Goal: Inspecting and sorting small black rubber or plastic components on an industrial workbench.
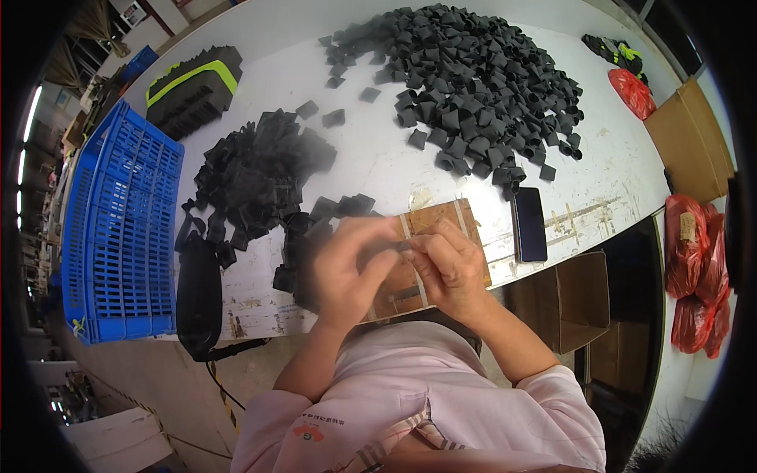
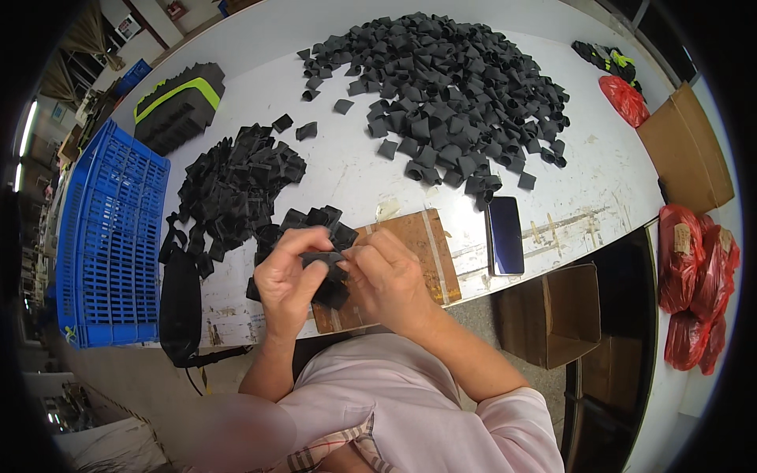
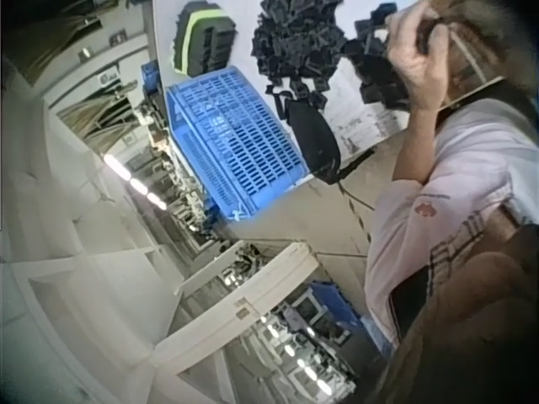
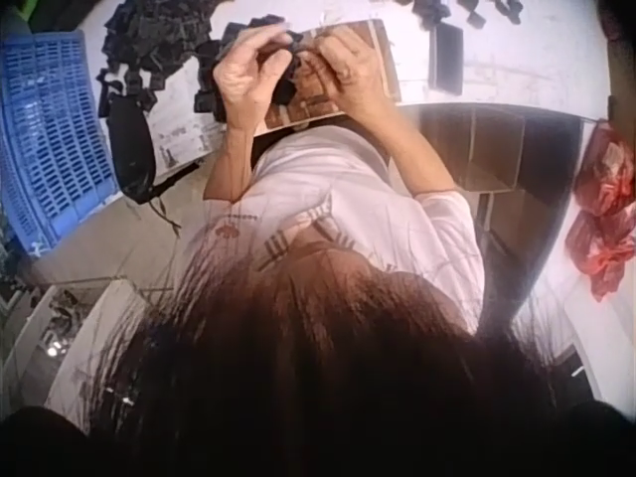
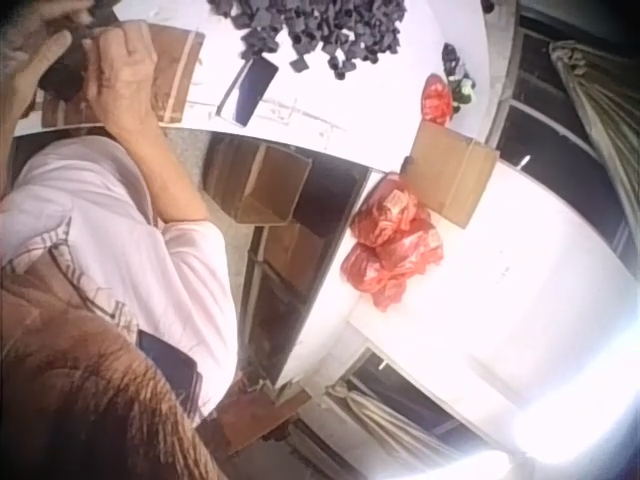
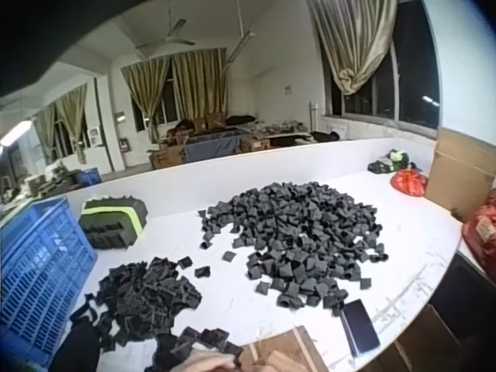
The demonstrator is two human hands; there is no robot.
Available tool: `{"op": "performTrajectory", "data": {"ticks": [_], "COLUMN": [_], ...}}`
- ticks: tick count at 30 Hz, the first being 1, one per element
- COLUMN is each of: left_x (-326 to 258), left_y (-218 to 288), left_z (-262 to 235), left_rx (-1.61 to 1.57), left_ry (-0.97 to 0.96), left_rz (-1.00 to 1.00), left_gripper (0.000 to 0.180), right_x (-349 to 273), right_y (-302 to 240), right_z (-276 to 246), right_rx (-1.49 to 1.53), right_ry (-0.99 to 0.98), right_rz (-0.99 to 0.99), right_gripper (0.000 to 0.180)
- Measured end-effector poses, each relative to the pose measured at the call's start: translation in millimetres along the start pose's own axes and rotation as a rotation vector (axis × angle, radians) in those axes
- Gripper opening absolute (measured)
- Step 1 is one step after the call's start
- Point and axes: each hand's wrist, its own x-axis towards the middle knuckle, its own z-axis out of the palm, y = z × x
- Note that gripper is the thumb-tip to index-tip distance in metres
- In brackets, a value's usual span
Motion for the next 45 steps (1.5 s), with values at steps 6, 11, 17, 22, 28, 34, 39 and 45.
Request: {"op": "performTrajectory", "data": {"ticks": [6,11,17,22,28,34,39,45], "left_x": [9.6,25.6,51.6,53.8,51.8,41.9,7.1,-48.5], "left_y": [-2.1,-60.1,-121.9,-149.1,-135.2,-38.4,-14.9,-15.7], "left_z": [-10.6,-41.2,-44.4,-50.0,-72.0,-60.0,-33.9,-5.3], "left_rx": [0.21,0.347,1.147,1.256,1.172,0.549,0.102,-0.523], "left_ry": [-0.135,0.088,-0.214,-0.414,-0.333,-0.471,-0.631,0.019], "left_rz": [0.184,-0.186,-0.288,-0.341,-0.029,-0.313,-0.459,-0.619], "left_gripper": [0.014,0.019,0.04,0.024,0.006,0.007,0.01,0.025], "right_x": [4.5,31.4,-4.1,-51.7,-60.9,-42.0,-42.4,-51.2], "right_y": [-2.6,16.5,51.9,43.8,26.6,-4.3,-1.8,1.4], "right_z": [-1.3,-32.1,-18.8,-11.0,-7.3,9.6,20.1,11.8], "right_rx": [-0.008,0.769,0.509,0.555,0.377,0.188,0.894,1.318], "right_ry": [-0.072,-0.159,0.044,-0.074,-0.249,-0.282,-0.175,0.133], "right_rz": [-0.021,0.668,0.765,0.915,0.86,0.627,1.007,1.251], "right_gripper": [0.016,0.021,0.036,0.027,0.022,0.025,0.016,0.014]}}
